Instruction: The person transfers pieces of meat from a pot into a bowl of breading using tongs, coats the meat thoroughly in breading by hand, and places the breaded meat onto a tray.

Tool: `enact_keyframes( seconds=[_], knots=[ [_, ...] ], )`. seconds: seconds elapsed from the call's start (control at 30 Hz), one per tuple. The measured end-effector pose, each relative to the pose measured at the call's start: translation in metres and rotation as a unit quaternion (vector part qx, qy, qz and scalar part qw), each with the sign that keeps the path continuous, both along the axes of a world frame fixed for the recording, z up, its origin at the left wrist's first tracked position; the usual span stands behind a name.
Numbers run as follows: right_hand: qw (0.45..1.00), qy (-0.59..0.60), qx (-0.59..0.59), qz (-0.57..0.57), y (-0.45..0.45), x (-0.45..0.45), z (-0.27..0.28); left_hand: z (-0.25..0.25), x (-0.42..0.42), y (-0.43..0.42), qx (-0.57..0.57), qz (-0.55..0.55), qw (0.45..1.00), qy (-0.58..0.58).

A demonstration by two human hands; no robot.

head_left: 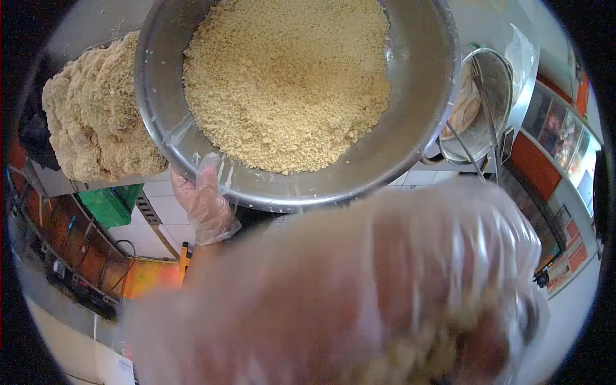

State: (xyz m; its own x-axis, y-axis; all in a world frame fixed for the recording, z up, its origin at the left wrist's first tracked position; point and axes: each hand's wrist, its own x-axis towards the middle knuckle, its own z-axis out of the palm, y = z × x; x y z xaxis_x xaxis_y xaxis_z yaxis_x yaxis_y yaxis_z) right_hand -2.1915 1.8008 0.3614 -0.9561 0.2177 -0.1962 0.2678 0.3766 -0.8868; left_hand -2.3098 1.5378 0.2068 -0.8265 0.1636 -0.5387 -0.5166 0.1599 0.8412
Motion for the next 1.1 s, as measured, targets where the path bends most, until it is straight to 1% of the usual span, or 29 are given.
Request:
enact_keyframes(
  seconds=[0.07,0.1,0.2,0.23,0.33,0.43,0.47,0.53,0.57,0.6,0.63,0.67,0.7,0.77,0.83,0.87,0.9,0.93,0.97,1.03,1.1],
  knots=[
    [0.996,-0.010,0.085,-0.003,0.007,-0.004,-0.013,-0.004,-0.001,-0.003,-0.031,-0.027,0.999,0.022],
    [0.993,-0.009,0.120,-0.007,0.008,-0.007,-0.018,0.007,-0.004,0.005,-0.043,-0.051,0.997,0.036],
    [0.978,-0.029,0.200,-0.043,0.023,-0.019,-0.047,0.021,-0.014,0.017,-0.037,-0.055,0.997,0.035],
    [0.975,-0.035,0.210,-0.066,0.029,-0.024,-0.060,0.026,-0.016,0.024,-0.023,-0.052,0.997,0.045],
    [0.972,-0.058,0.167,-0.153,0.037,-0.022,-0.087,0.015,-0.030,0.013,0.065,-0.041,0.978,0.192],
    [0.975,-0.074,0.115,-0.173,0.045,-0.008,-0.081,0.039,-0.040,0.019,-0.051,-0.098,0.932,0.345],
    [0.977,-0.072,0.125,-0.155,0.046,-0.006,-0.079,0.045,-0.041,0.024,-0.016,-0.093,0.926,0.365],
    [0.976,-0.080,0.153,-0.135,0.049,0.000,-0.069,0.067,-0.051,0.031,-0.083,-0.187,0.864,0.461],
    [0.973,-0.091,0.183,-0.110,0.050,0.006,-0.059,0.073,-0.051,0.040,-0.109,-0.231,0.824,0.506],
    [0.968,-0.107,0.211,-0.086,0.050,0.009,-0.048,0.075,-0.046,0.052,-0.089,-0.195,0.860,0.463],
    [0.962,-0.124,0.236,-0.061,0.053,0.017,-0.039,0.076,-0.044,0.059,-0.054,-0.208,0.870,0.445],
    [0.950,-0.146,0.268,-0.070,0.058,0.029,-0.032,0.075,-0.048,0.061,-0.023,-0.219,0.877,0.426],
    [0.939,-0.112,0.310,-0.102,0.066,0.043,-0.019,0.074,-0.052,0.062,0.004,-0.232,0.883,0.407],
    [0.907,-0.041,0.389,-0.157,0.087,0.082,0.007,0.071,-0.057,0.068,-0.014,-0.264,0.880,0.395],
    [0.824,-0.078,0.517,-0.218,0.109,0.132,0.002,0.074,-0.059,0.076,-0.059,-0.306,0.877,0.365],
    [0.813,-0.236,0.483,-0.221,0.111,0.154,0.012,0.088,-0.056,0.087,-0.138,-0.372,0.845,0.358],
    [0.796,-0.337,0.454,-0.217,0.113,0.172,0.013,0.110,-0.051,0.105,-0.215,-0.433,0.803,0.348],
    [0.768,-0.437,0.423,-0.199,0.114,0.191,0.014,0.121,-0.046,0.119,-0.292,-0.489,0.752,0.333],
    [0.752,-0.486,0.410,-0.176,0.116,0.208,-0.003,0.116,-0.045,0.128,-0.303,-0.507,0.723,0.358],
    [0.749,-0.482,0.428,-0.149,0.120,0.239,-0.017,0.088,-0.049,0.148,-0.328,-0.535,0.666,0.403],
    [0.774,-0.377,0.488,-0.147,0.123,0.264,-0.020,0.035,-0.077,0.168,-0.339,-0.488,0.741,0.313]
  ],
)
